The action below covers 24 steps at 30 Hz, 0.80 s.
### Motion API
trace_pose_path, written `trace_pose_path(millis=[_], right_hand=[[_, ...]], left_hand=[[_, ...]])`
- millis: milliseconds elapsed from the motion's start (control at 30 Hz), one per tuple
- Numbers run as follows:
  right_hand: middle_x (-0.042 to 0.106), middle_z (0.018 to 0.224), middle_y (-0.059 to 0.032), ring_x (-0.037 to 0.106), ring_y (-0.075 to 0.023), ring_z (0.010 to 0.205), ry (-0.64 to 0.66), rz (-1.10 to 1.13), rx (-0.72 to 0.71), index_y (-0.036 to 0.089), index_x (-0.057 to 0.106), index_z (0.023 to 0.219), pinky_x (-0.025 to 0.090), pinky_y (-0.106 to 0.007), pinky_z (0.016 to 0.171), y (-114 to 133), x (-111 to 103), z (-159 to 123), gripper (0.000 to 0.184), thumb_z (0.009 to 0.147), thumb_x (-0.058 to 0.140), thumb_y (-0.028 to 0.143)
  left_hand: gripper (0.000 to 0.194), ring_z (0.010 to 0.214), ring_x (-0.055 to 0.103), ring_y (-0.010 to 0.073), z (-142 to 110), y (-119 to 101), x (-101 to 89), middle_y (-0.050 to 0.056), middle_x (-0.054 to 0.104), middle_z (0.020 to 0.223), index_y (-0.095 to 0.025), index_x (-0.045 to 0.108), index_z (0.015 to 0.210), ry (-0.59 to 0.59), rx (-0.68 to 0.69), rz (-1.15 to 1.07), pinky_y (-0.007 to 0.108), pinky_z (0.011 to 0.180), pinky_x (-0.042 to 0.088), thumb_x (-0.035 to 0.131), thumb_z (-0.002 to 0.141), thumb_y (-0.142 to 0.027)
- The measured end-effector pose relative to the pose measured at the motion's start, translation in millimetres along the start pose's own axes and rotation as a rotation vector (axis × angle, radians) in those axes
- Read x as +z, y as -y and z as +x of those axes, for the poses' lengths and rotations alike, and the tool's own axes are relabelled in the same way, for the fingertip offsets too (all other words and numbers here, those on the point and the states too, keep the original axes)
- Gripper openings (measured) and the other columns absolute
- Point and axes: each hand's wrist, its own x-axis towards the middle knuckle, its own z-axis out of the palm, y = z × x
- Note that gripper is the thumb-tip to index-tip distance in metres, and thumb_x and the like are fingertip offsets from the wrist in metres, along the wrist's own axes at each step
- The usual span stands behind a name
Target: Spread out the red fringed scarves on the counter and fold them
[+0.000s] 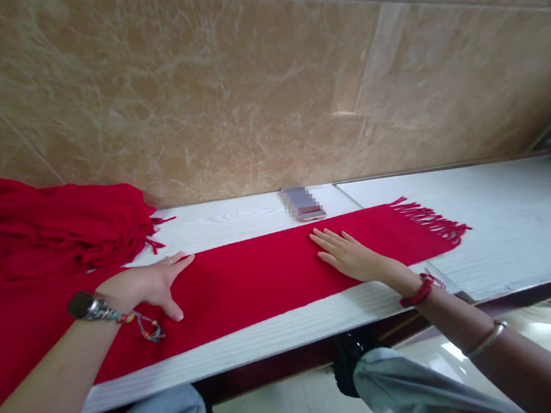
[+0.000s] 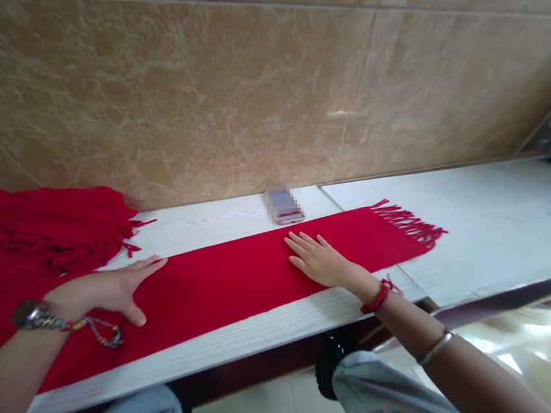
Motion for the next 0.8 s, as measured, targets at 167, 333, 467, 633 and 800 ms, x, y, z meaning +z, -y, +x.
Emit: trace_pose_path(millis=[167, 333, 467, 633, 800], right_hand=[[0.026, 0.143, -0.0106, 0.019, -0.0289, 0.131, 0.008, -0.052, 0.237, 0.021, 0.035, 0.134, 0.026, -0.06, 0.095, -81, 11, -28, 0.045, 0.091, 0.022, 0.03], [0.033, 0.139, -0.0138, 0.023, -0.0289, 0.129, 0.03, -0.011, 0.369, 0.019, 0.042, 0.129, 0.027, -0.059, 0.095, -115, 5, -37, 0.044, 0.091, 0.022, 0.031], [0.031, 0.139, -0.0168, 0.02, -0.0323, 0.13, 0.013, -0.017, 0.344, 0.014, 0.043, 0.127, 0.025, -0.062, 0.095, -76, -16, -18, 0.043, 0.091, 0.026, 0.03], [0.021, 0.144, -0.015, 0.016, -0.0273, 0.132, -0.054, 0.089, 0.042, 0.011, 0.025, 0.137, 0.025, -0.052, 0.101, 7, -33, -1, 0.057, 0.09, 0.028, 0.044], [0.026, 0.142, -0.0136, 0.019, -0.0256, 0.131, -0.015, 0.104, -0.07, 0.011, 0.026, 0.137, 0.023, -0.048, 0.103, 42, -25, -7, 0.058, 0.09, 0.028, 0.045]], left_hand=[[0.109, 0.124, 0.03, 0.0374, 6, -8, 0.1, 0.015, 0.024, 0.142, -0.009, 0.029, 0.136, -0.075, -0.08, 0.023, 0.037, 0.099, 0.032, 0.074, 0.039, -0.027], [0.096, 0.129, 0.024, 0.0316, 8, -55, -14.0, 0.014, 0.019, 0.144, -0.01, 0.029, 0.136, -0.083, -0.023, 0.155, 0.032, 0.101, 0.03, 0.069, 0.049, -0.018], [0.076, 0.133, 0.012, 0.0211, 10, -118, -27.9, 0.008, 0.008, 0.146, -0.016, 0.018, 0.14, -0.03, 0.329, -0.031, 0.032, 0.106, 0.018, 0.051, 0.075, -0.04], [0.087, 0.133, -0.006, 0.0232, 30, -157, -12.9, 0.009, -0.003, 0.146, -0.014, 0.007, 0.141, -0.093, 0.408, -0.067, 0.044, 0.106, 0.007, 0.036, 0.077, -0.065], [0.094, 0.133, -0.009, 0.0253, 42, -151, 1.9, 0.009, -0.006, 0.146, -0.015, 0.003, 0.141, -0.13, 0.431, -0.044, 0.049, 0.105, 0.001, 0.028, 0.072, -0.075]])
